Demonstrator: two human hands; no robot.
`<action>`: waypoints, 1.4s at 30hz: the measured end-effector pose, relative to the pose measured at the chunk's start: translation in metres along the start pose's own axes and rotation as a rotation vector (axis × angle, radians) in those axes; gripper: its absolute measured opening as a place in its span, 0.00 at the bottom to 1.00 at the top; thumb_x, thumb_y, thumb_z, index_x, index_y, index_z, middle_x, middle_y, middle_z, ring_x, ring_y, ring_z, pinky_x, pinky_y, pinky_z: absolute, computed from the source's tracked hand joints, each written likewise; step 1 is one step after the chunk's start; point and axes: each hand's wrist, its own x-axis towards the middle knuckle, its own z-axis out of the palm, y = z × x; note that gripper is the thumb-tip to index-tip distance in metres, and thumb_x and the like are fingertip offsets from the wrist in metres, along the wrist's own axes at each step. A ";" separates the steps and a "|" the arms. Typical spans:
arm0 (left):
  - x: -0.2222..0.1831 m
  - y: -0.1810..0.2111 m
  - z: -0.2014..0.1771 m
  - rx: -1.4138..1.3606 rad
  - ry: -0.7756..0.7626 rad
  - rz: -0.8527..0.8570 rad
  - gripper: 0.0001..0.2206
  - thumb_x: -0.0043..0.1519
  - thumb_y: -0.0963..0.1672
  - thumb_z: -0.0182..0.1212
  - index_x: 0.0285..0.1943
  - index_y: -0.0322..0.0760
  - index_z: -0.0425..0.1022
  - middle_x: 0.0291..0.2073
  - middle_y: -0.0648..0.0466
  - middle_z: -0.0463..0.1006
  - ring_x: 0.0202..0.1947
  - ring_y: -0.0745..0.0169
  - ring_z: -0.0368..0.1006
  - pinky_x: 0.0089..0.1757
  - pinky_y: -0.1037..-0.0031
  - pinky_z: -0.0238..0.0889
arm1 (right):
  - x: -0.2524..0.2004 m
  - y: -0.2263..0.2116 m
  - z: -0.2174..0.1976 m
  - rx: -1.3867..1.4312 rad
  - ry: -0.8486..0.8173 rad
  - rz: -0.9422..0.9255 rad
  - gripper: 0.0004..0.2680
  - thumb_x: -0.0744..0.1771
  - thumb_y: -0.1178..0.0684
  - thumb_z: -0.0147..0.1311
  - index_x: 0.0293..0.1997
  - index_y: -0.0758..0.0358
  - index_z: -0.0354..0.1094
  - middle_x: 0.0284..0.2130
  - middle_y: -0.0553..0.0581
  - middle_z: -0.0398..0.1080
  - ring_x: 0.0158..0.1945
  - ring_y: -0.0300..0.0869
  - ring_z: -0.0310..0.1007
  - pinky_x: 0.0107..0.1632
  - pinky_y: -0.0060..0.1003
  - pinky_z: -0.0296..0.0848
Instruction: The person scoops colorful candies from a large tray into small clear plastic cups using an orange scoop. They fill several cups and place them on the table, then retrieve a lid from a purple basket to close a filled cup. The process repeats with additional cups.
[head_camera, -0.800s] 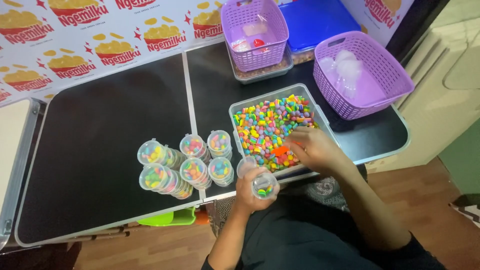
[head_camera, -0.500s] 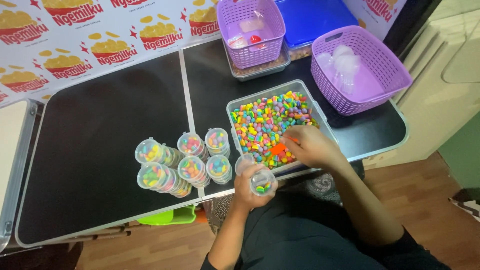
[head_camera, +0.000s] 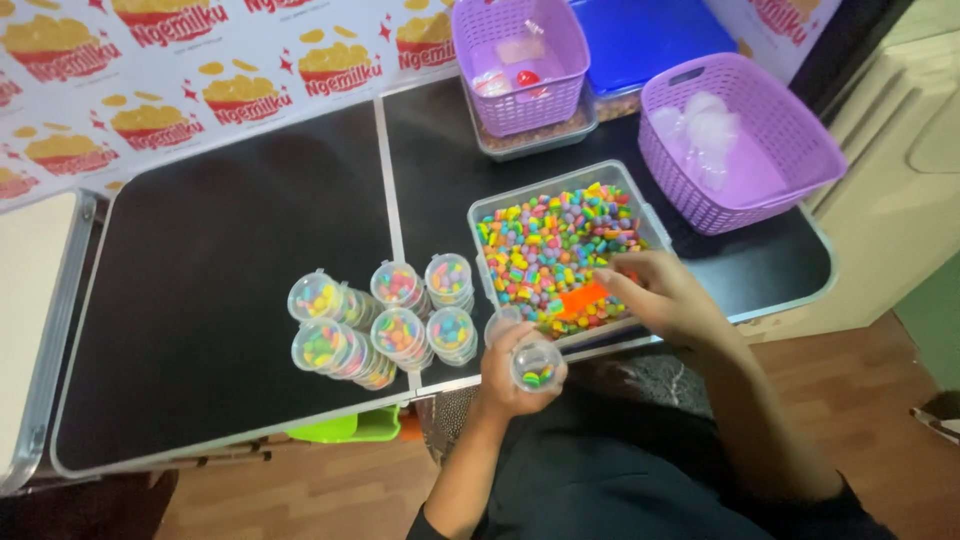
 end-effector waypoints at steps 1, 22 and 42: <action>-0.001 -0.003 -0.004 0.010 0.004 -0.012 0.34 0.44 0.54 0.77 0.56 0.28 0.78 0.34 0.49 0.80 0.36 0.55 0.80 0.44 0.69 0.74 | -0.007 -0.004 0.000 -0.001 -0.016 0.001 0.12 0.67 0.44 0.53 0.25 0.55 0.73 0.12 0.53 0.62 0.24 0.45 0.64 0.34 0.41 0.66; -0.009 -0.004 -0.024 -0.175 -0.318 -0.074 0.34 0.60 0.49 0.71 0.72 0.29 0.59 0.49 0.41 0.79 0.42 0.49 0.80 0.42 0.65 0.75 | -0.086 -0.079 0.057 -0.183 0.110 -0.410 0.06 0.64 0.52 0.60 0.41 0.57 0.76 0.33 0.49 0.80 0.26 0.41 0.76 0.32 0.37 0.73; 0.003 0.006 -0.025 -0.093 -0.301 -0.035 0.31 0.64 0.53 0.65 0.68 0.28 0.63 0.46 0.43 0.79 0.43 0.45 0.77 0.45 0.58 0.71 | -0.082 -0.059 0.056 -0.238 0.057 -0.540 0.09 0.66 0.50 0.54 0.48 0.56 0.73 0.40 0.55 0.80 0.41 0.49 0.80 0.42 0.42 0.74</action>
